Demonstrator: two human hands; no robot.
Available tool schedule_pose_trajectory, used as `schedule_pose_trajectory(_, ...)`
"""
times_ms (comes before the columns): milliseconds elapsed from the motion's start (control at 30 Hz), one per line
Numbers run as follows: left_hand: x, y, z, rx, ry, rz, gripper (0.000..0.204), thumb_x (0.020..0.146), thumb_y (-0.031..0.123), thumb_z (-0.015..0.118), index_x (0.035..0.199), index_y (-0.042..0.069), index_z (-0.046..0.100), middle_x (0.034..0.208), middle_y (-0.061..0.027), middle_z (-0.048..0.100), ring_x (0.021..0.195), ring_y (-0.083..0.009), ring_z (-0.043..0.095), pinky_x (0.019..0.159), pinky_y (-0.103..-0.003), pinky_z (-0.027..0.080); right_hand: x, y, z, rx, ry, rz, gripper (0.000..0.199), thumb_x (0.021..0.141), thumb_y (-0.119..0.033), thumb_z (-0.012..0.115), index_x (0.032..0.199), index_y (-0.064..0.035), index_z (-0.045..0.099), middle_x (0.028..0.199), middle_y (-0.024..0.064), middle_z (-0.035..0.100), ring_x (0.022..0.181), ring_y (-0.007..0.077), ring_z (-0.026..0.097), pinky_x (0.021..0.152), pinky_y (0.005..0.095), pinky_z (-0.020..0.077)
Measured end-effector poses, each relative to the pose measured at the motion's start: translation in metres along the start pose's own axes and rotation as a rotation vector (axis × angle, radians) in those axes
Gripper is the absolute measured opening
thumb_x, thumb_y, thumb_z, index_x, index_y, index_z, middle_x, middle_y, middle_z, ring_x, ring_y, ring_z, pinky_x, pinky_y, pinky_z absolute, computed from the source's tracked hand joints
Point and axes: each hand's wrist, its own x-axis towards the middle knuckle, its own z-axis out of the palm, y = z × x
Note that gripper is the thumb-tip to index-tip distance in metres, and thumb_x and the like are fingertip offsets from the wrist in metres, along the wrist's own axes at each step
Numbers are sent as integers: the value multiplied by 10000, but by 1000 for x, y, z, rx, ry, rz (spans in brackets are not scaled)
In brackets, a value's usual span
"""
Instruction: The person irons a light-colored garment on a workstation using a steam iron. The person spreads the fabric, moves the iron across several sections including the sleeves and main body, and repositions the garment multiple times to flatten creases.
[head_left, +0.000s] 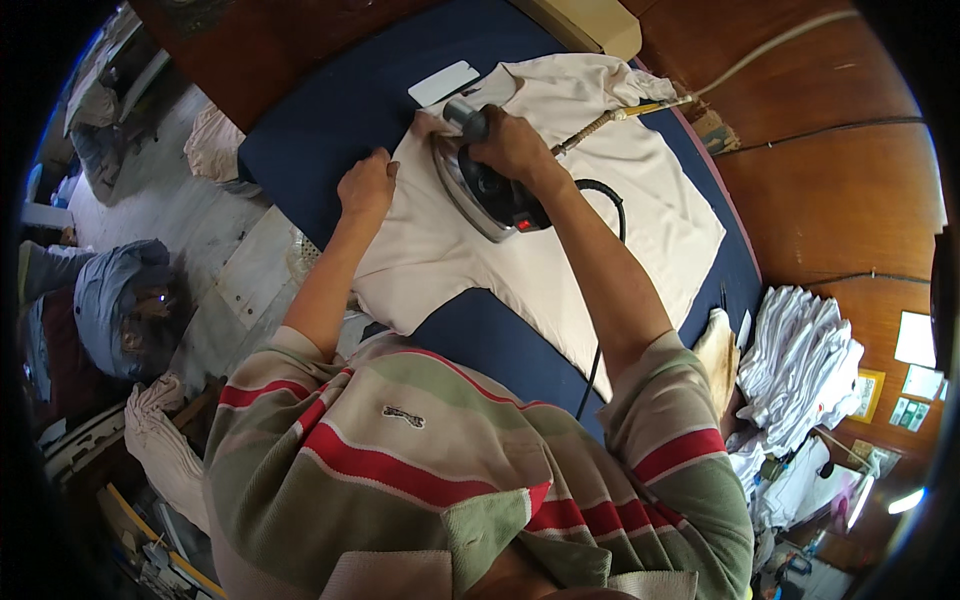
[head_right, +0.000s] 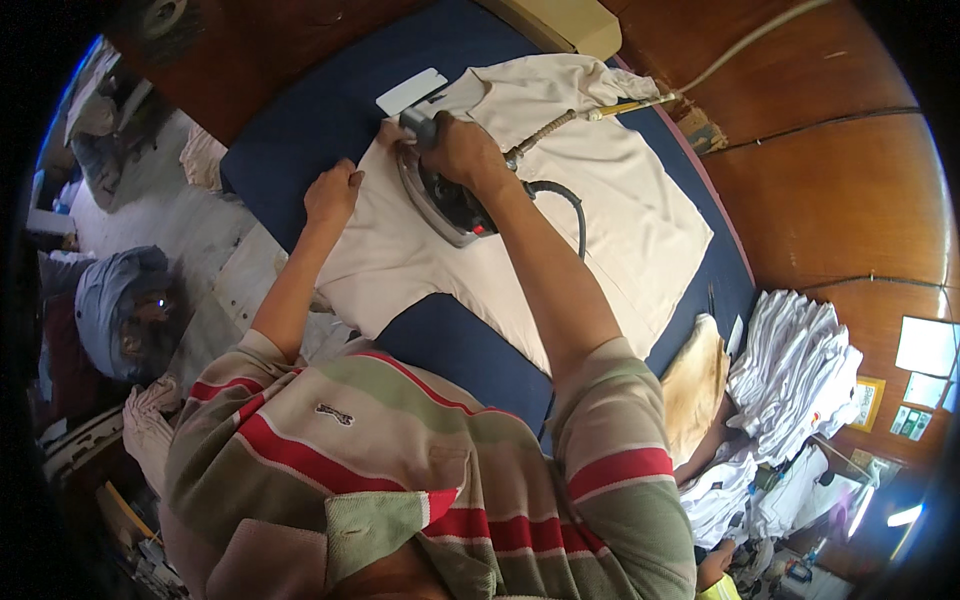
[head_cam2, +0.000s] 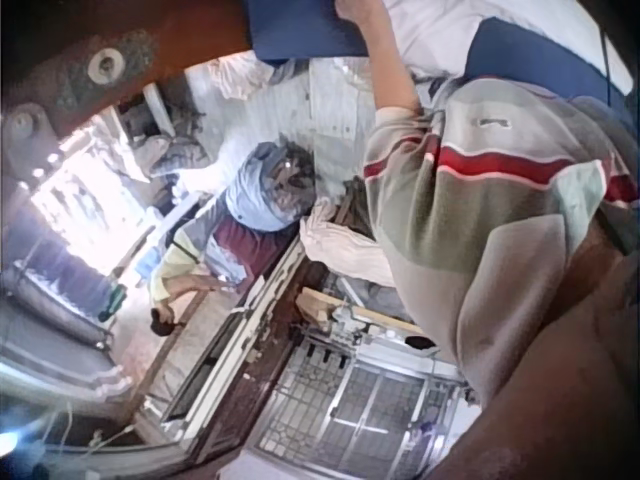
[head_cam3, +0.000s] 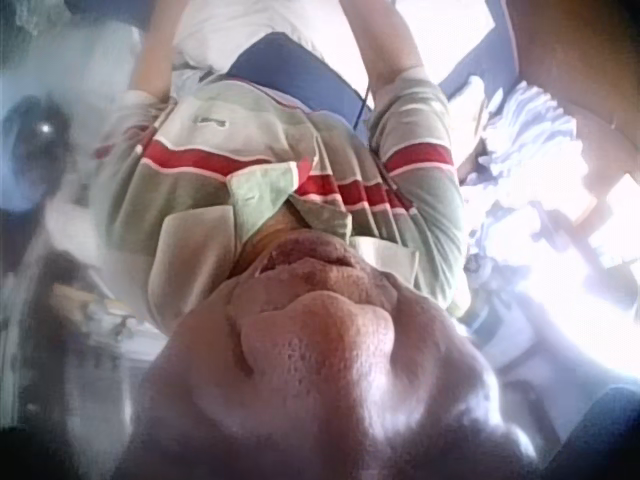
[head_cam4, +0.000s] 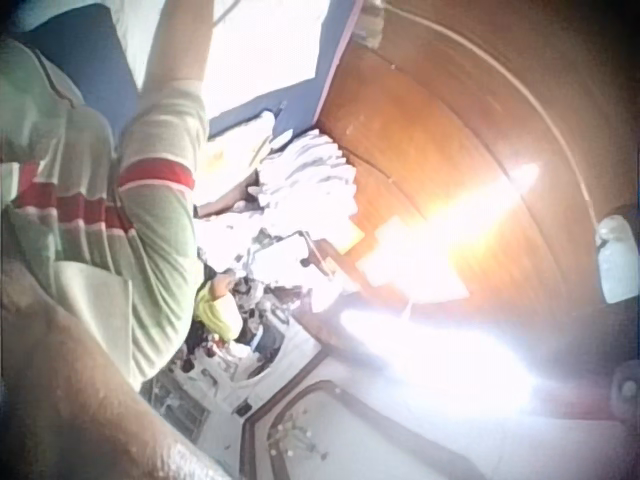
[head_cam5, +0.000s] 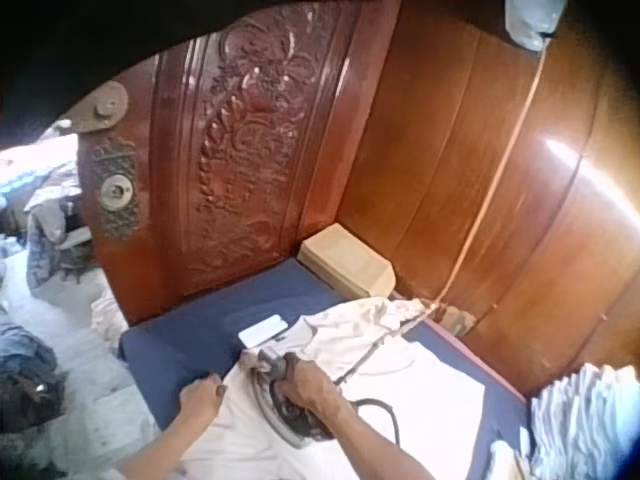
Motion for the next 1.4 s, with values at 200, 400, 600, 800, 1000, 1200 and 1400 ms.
schedule_pose_trajectory(200,-1,-5,12,-25,125,-5,163,866,283,570,903,124,576,784,-154,656,791,-362,631,685,-462,490,-2,-4,8,-34,-30,-121,397,694,-240,641,1004,-6,560,919,262,632,891,388,617,789,436,486)
schedule_pose_trajectory(400,-27,7,10,-23,372,166,220,816,273,624,964,123,558,816,-109,641,779,-317,630,686,-444,494,-76,14,-1,14,-110,-14,393,702,-210,625,1019,4,534,866,276,627,847,405,614,761,460,474)
schedule_pose_trajectory(600,-131,35,9,-138,8,781,257,772,229,643,985,96,590,849,-63,591,867,-251,569,810,-372,408,-187,19,-6,79,-105,243,438,719,-190,631,1092,2,508,844,272,630,828,414,620,755,462,481)
schedule_pose_trajectory(800,-134,6,20,-190,-100,824,98,796,174,599,838,107,656,851,-11,588,854,-178,554,834,-334,363,-190,27,-5,162,-21,356,503,705,-218,665,1119,17,503,866,267,632,830,391,634,760,427,487)
schedule_pose_trajectory(1000,-135,0,26,-230,-20,841,98,775,164,617,832,91,649,830,-19,588,824,-190,555,814,-337,375,-143,8,14,297,79,285,532,696,-269,684,1073,58,500,926,296,616,894,407,617,778,414,475)
schedule_pose_trajectory(1200,-136,1,26,-206,-64,805,94,773,169,620,817,87,634,825,-27,588,831,-202,560,823,-349,377,-83,10,3,132,-5,251,571,686,-269,670,1118,61,497,941,274,624,897,358,628,784,392,480)
schedule_pose_trajectory(1400,-124,38,20,-272,106,798,153,796,169,599,923,88,629,912,-43,615,886,-224,575,847,-364,388,-135,67,-23,6,-21,283,530,668,-225,655,1124,5,512,930,233,632,874,337,629,776,376,479)
